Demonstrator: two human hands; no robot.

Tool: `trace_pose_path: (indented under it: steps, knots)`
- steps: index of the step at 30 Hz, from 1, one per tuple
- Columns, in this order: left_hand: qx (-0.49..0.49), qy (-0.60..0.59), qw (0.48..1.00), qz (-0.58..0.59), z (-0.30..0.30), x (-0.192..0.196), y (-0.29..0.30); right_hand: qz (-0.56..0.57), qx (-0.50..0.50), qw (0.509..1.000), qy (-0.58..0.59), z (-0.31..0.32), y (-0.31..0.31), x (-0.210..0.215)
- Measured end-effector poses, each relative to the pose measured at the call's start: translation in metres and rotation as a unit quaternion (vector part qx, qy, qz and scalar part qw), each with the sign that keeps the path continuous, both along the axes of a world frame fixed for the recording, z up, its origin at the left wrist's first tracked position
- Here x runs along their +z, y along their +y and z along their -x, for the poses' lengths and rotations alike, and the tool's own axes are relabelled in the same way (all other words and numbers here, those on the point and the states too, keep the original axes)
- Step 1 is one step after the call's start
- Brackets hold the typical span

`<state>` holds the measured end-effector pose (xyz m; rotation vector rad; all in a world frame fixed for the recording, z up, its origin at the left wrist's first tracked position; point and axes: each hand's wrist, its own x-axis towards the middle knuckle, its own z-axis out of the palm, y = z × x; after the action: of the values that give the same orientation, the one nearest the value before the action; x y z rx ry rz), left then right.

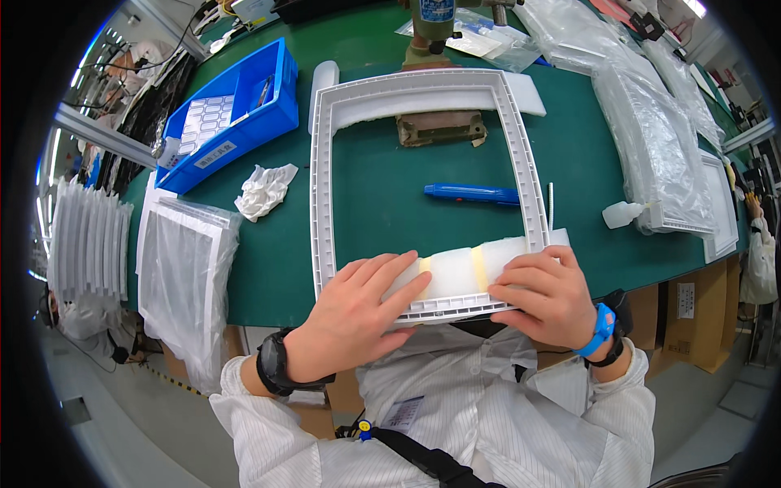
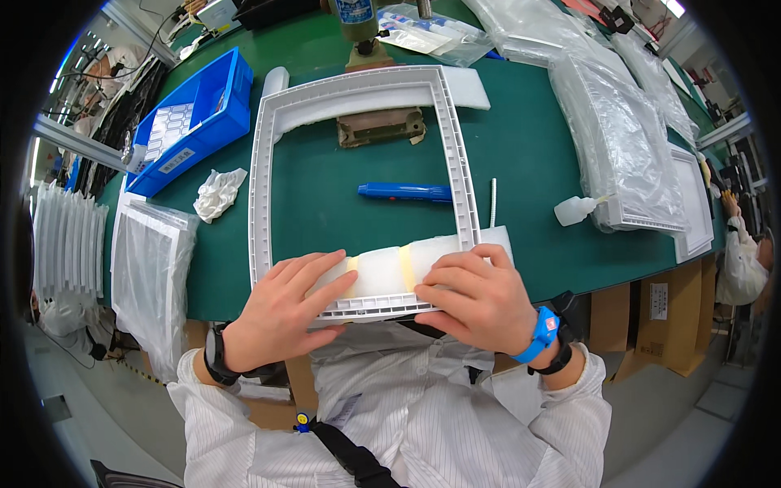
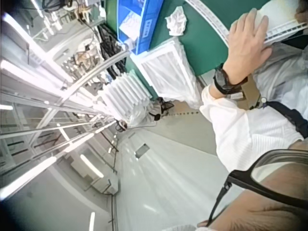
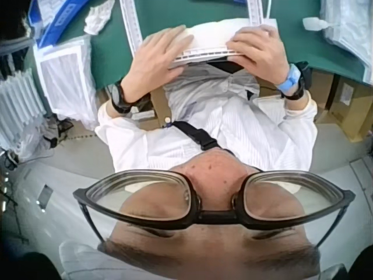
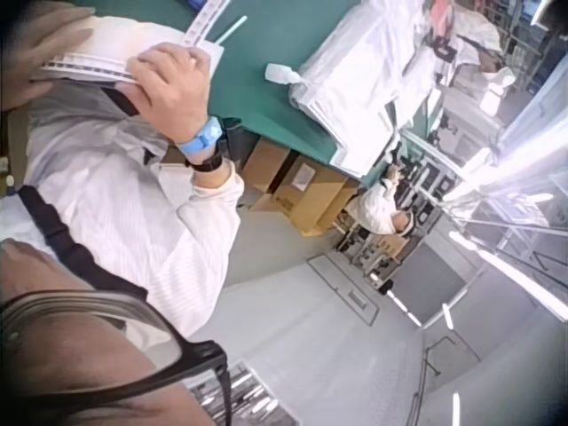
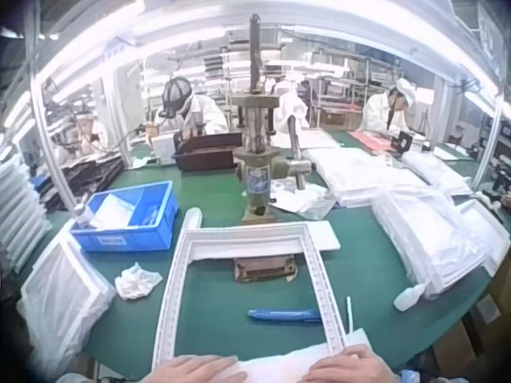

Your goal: Assembling a plastic component frame using foam strips, a threaded metal rod, and a blue application tool at a factory workbench.

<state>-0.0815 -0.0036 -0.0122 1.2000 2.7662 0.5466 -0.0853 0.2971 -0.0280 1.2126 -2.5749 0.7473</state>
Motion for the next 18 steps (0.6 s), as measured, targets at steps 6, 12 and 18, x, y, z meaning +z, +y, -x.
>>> trace_pose_path:
  steps: [6,12,18]
  knots:
    - [0.031,-0.045,0.994,-0.09,0.034,0.035,-0.022,-0.047,-0.047,0.998,-0.021,0.048,-0.022,0.029]
    - [0.272,-0.108,0.884,-0.364,0.121,-0.01,-0.061,-0.274,-0.079,0.958,-0.004,0.1,-0.066,-0.002]
    - [0.361,-0.152,0.786,-0.478,0.133,-0.051,-0.072,-0.205,-0.076,0.969,-0.111,0.126,-0.073,0.008]
